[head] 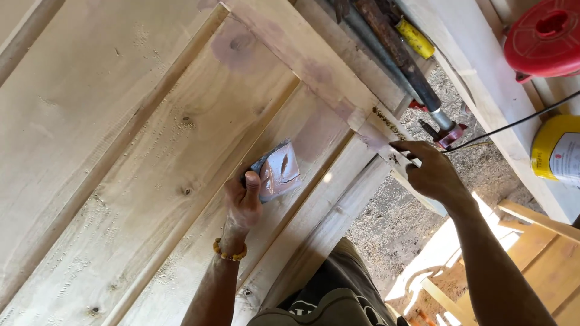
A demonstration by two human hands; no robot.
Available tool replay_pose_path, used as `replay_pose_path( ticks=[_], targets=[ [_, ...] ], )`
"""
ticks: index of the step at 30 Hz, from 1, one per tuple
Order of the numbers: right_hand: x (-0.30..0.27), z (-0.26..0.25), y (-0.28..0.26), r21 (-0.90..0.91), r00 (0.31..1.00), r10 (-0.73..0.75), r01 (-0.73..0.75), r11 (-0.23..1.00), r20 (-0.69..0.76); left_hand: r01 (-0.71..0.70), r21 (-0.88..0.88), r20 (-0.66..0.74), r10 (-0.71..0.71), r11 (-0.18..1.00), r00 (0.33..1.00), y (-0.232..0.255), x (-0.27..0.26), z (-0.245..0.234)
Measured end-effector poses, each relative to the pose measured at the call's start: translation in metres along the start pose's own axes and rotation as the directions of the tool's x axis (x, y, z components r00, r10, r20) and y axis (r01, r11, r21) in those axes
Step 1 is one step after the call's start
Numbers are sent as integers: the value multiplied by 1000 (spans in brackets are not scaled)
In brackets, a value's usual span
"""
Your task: The person applies wood filler to the seams and cracks of a wooden panel using a putty knife.
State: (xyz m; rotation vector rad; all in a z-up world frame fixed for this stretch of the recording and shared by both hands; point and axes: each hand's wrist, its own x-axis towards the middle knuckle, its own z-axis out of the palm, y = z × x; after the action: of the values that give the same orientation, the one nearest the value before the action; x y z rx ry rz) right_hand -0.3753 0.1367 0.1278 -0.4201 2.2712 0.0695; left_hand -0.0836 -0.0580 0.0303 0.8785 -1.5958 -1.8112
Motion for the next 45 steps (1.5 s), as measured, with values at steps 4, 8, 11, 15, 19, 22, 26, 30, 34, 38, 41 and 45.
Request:
replay_pose_path(
  ticks=[4,8,11,15,19,22,26,30,34,38,41,45],
  targets=[
    [16,68,19,-179,934,-168,115,977,-316,27,43,-1,-27,999,1000,-16,-7,2],
    [-22,83,10,-95,917,-213,191,977,-338,129,72,14,-131,989,991,-40,-19,-3],
    [-13,60,43,-35,953,-243,241,970,-182,245,177,-8,-247,953,969,-50,-17,1],
    [0,46,9,-32,904,-275,281,959,-326,27,52,-5,-27,998,1000,-30,-14,1],
    [-29,61,-4,-61,915,-307,302,951,-261,55,87,11,-56,995,998,-22,-11,5],
    [-44,57,21,-34,933,-324,323,946,-159,-93,19,1,93,995,996,-6,-5,11],
    [-21,60,60,-69,877,-304,301,951,-373,-119,131,3,120,984,993,-26,-11,4],
    [-7,99,65,-104,832,-281,264,959,-478,150,98,-37,-147,984,988,-43,-19,4],
    [-24,98,81,-128,887,-286,257,958,-361,130,128,-68,-122,983,990,-53,-20,3],
    [-22,56,60,-3,906,-237,252,968,-350,44,-2,-32,-44,999,999,-28,-12,9],
    [-26,64,29,-52,860,-233,236,970,-454,93,120,-49,-88,988,995,-51,-20,0],
    [-47,80,15,-1,938,-226,234,972,-265,109,-92,-86,-117,990,989,-48,-17,9]
  ],
)
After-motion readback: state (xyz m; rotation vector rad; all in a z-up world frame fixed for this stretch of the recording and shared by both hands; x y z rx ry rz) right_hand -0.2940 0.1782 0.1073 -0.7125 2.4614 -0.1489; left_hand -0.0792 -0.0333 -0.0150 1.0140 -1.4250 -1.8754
